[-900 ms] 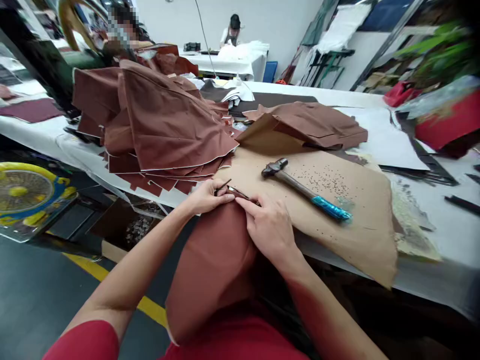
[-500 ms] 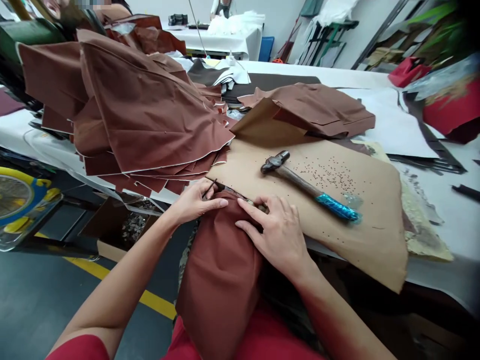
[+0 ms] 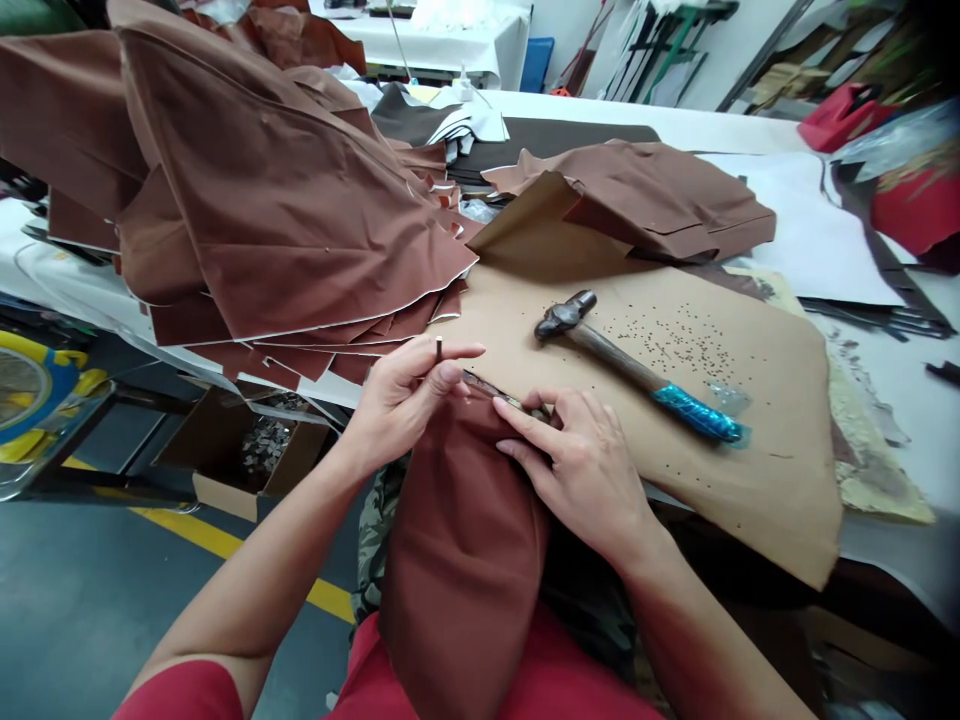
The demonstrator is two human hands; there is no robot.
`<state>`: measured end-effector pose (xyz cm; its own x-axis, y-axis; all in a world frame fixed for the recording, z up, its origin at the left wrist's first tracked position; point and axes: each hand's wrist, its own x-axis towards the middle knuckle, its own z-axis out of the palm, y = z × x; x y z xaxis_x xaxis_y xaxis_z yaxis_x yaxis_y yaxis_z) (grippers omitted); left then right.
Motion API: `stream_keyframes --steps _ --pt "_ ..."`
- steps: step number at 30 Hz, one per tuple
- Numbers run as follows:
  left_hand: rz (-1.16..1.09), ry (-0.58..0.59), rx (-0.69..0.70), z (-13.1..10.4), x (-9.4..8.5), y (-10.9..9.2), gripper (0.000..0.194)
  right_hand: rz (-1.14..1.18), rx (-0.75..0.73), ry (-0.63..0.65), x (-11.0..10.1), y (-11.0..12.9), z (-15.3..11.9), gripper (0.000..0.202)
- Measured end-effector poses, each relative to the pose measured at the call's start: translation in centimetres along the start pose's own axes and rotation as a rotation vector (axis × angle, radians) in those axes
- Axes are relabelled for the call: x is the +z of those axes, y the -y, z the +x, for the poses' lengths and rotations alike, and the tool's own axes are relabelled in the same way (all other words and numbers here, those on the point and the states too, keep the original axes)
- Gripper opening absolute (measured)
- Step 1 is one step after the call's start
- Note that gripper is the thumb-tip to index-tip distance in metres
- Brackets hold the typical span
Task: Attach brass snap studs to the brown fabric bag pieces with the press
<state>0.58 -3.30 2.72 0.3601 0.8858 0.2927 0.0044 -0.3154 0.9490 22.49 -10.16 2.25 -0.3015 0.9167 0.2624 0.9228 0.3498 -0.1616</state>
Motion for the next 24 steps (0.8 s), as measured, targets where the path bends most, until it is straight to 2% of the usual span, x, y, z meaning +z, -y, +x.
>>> stream_keyframes --steps 3,9,11,16,24 --pt "0.009 0.041 0.037 0.7 0.9 0.7 0.040 0.018 0.004 -0.013 0.2 -0.1 0.0 0.042" --pt "0.387 0.020 0.193 1.1 1.0 1.3 0.033 0.034 0.020 -0.029 0.2 0.0 0.0 0.042" --pt "0.376 -0.002 0.173 0.9 0.7 1.4 0.030 0.038 0.022 -0.026 0.2 0.0 0.0 0.041" --pt "0.180 -0.035 0.014 0.5 0.6 1.7 0.028 0.037 0.029 -0.040 0.2 0.0 0.0 0.042" --pt "0.395 0.028 0.051 0.6 0.0 1.3 0.024 0.050 0.040 -0.029 0.3 0.3 -0.1 0.039"
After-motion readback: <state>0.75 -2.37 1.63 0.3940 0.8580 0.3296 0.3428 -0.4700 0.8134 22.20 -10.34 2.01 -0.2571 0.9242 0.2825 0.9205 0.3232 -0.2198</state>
